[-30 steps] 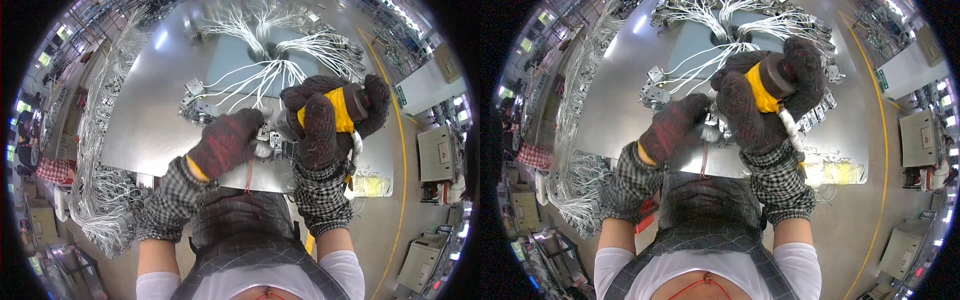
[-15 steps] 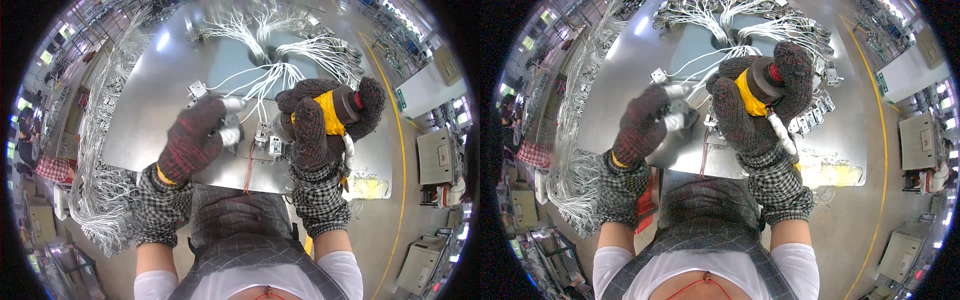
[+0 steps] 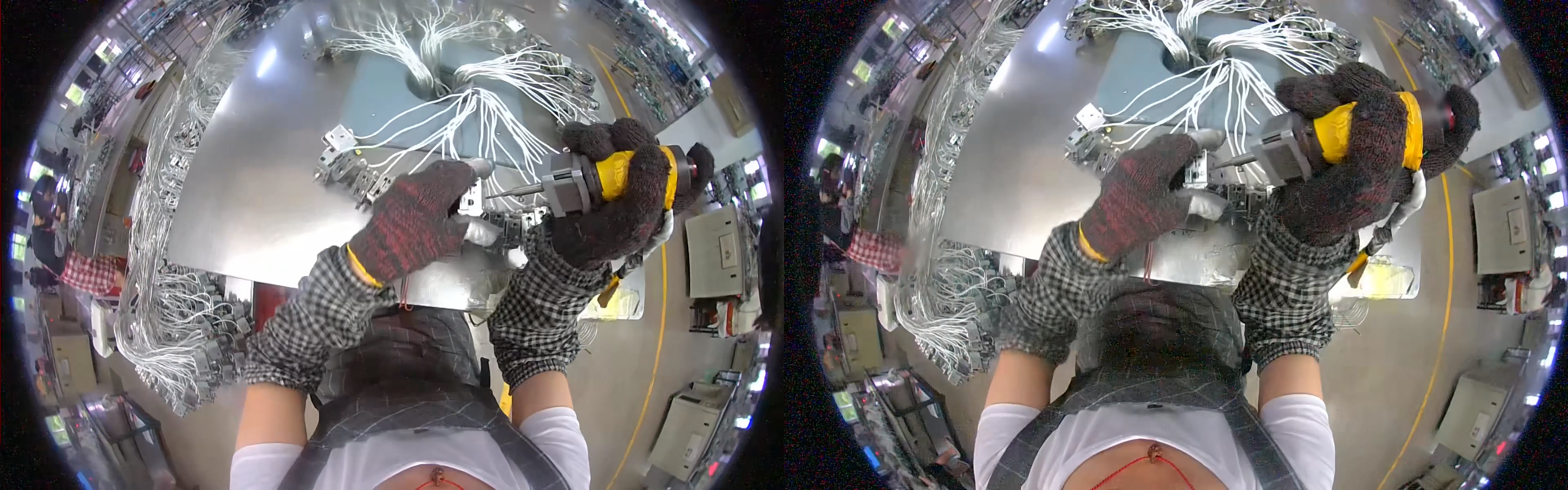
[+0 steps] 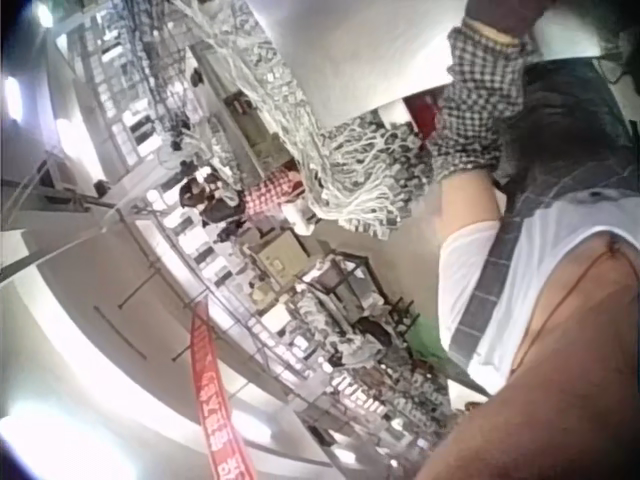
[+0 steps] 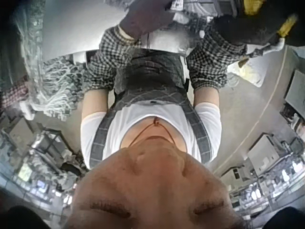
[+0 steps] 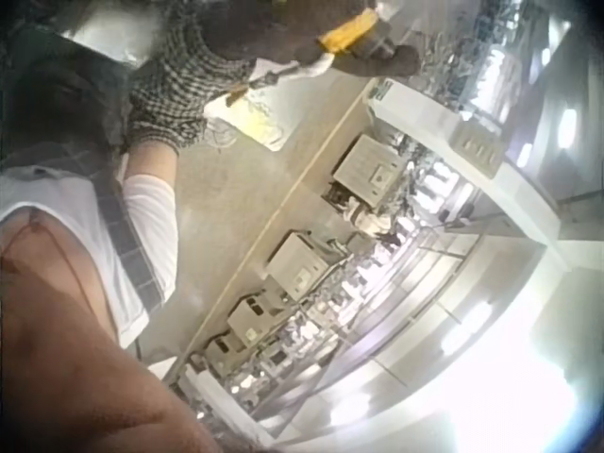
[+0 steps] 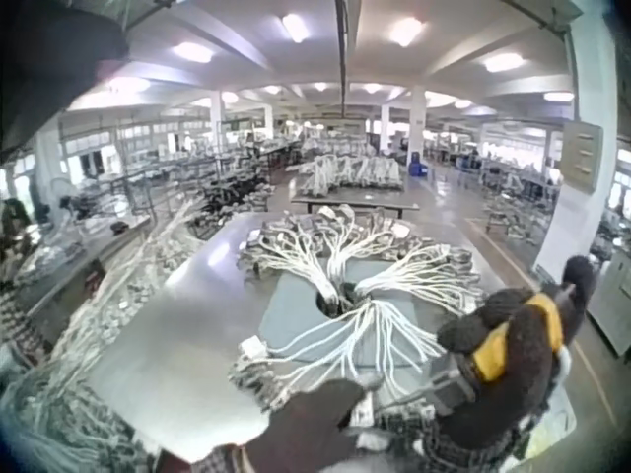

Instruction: Assembling and crimping wire harnesses using a pneumatic tool on a production line.

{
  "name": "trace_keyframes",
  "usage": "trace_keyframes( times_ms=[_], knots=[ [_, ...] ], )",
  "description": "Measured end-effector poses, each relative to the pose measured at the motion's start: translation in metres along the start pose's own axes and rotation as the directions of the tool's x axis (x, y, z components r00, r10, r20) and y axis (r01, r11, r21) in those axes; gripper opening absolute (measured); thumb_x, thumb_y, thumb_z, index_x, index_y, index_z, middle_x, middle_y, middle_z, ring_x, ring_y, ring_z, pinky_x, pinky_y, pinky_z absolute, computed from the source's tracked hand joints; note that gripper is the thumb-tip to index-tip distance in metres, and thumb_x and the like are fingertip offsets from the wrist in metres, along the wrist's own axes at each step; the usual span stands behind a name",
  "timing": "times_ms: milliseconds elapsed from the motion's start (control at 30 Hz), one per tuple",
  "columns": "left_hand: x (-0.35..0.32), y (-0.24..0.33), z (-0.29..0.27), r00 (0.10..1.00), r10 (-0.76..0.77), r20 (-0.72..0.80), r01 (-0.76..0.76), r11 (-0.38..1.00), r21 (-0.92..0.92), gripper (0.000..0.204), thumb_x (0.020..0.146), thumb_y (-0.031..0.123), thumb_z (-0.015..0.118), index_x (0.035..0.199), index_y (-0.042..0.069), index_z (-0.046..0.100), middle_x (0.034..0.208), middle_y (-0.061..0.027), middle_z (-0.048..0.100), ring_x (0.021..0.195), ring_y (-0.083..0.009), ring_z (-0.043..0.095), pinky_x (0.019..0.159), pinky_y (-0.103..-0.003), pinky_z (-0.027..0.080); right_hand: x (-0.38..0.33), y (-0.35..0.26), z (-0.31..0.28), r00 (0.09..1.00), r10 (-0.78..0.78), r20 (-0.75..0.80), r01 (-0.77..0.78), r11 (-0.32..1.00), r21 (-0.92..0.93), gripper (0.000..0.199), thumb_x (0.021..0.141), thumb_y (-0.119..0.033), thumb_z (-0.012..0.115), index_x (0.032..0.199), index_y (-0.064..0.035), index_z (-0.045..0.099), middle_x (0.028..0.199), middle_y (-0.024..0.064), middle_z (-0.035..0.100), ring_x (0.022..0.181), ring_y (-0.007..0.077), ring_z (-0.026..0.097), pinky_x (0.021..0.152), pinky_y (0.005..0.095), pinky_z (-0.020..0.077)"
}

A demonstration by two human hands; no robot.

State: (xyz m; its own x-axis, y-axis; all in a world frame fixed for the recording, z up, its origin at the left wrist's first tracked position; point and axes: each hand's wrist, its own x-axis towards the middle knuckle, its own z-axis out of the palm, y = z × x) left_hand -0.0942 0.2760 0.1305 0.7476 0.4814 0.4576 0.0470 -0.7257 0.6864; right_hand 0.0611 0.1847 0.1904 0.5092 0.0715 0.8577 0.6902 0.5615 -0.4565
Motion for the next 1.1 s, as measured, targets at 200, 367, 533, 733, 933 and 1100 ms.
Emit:
trace_keyframes(
  times_ms=[200,367,533,733,933,1100],
  knots=[
    [0.006,-0.023,-0.05,0.961,0.275,0.023,-0.276,0.955,0.106,0.072,0.068,0.05,0.078,0.123,0.007,0.061,0.098,-0.0114,0.067,0.091,-0.0291,0.064,0.083,-0.04,0.051,-0.005,0.005,0.011,0.979,0.206,0.01,-0.197,0.919,0.341,0.053,0.094,-0.016,0.056,0.139,-0.0091,0.03,0.088,0.0151,0.066,0.066,0.0239,0.066,0.069,0.0388,0.0582],
    [-0.004,-0.039,-0.049,0.934,0.286,0.215,-0.351,0.844,0.406,0.053,0.074,0.037,0.072,0.119,0.01,0.062,0.087,-0.0096,0.065,0.089,-0.0295,0.063,0.099,-0.044,0.037,-0.025,0.001,0.015,0.934,0.328,0.143,-0.358,0.845,0.397,0.064,0.091,-0.012,0.058,0.144,-0.0067,0.022,0.079,0.0154,0.065,0.057,0.0233,0.063,0.059,0.036,0.0577],
    [-0.01,-0.07,-0.051,0.925,0.177,0.337,-0.331,0.812,0.481,0.052,0.07,0.025,0.07,0.118,0.006,0.06,0.099,-0.0106,0.064,0.098,-0.0289,0.06,0.099,-0.045,0.039,-0.059,0.011,0.04,0.647,-0.009,0.762,-0.369,0.871,0.324,0.063,0.092,-0.021,0.064,0.144,-0.0082,0.031,0.083,0.0089,0.059,0.065,0.016,0.056,0.059,0.0285,0.0521],
    [-0.007,-0.084,-0.071,0.895,0.194,0.402,-0.354,0.857,0.374,0.038,0.086,0.028,0.069,0.116,0.006,0.062,0.113,-0.0146,0.061,0.106,-0.0335,0.059,0.097,-0.043,0.045,-0.063,-0.013,0.021,0.123,0.549,0.827,-0.512,0.748,-0.421,0.072,0.088,-0.032,0.066,0.148,-0.0115,0.031,0.115,0.017,0.061,0.084,0.021,0.066,0.071,0.0332,0.0541],
    [-0.007,-0.065,-0.074,0.907,0.328,0.264,-0.386,0.898,0.21,0.055,0.066,0.026,0.077,0.118,0.014,0.063,0.099,-0.0105,0.063,0.096,-0.0331,0.058,0.087,-0.043,0.046,-0.047,-0.01,-0.017,0.106,0.673,0.732,-0.273,0.728,-0.63,0.074,0.085,-0.022,0.063,0.15,-0.0197,0.028,0.114,0.0166,0.066,0.087,0.0326,0.069,0.077,0.0385,0.0574],
    [-0.004,-0.059,-0.073,0.917,0.238,0.321,-0.324,0.914,0.246,0.061,0.067,0.039,0.081,0.119,0.013,0.063,0.095,-0.0109,0.064,0.094,-0.0333,0.058,0.084,-0.044,0.046,-0.029,0.023,-0.056,0.28,0.645,0.711,-0.233,0.764,-0.601,0.074,0.082,-0.02,0.068,0.148,-0.0214,0.035,0.116,0.0169,0.064,0.091,0.0316,0.068,0.078,0.0376,0.0551]
  ],
)
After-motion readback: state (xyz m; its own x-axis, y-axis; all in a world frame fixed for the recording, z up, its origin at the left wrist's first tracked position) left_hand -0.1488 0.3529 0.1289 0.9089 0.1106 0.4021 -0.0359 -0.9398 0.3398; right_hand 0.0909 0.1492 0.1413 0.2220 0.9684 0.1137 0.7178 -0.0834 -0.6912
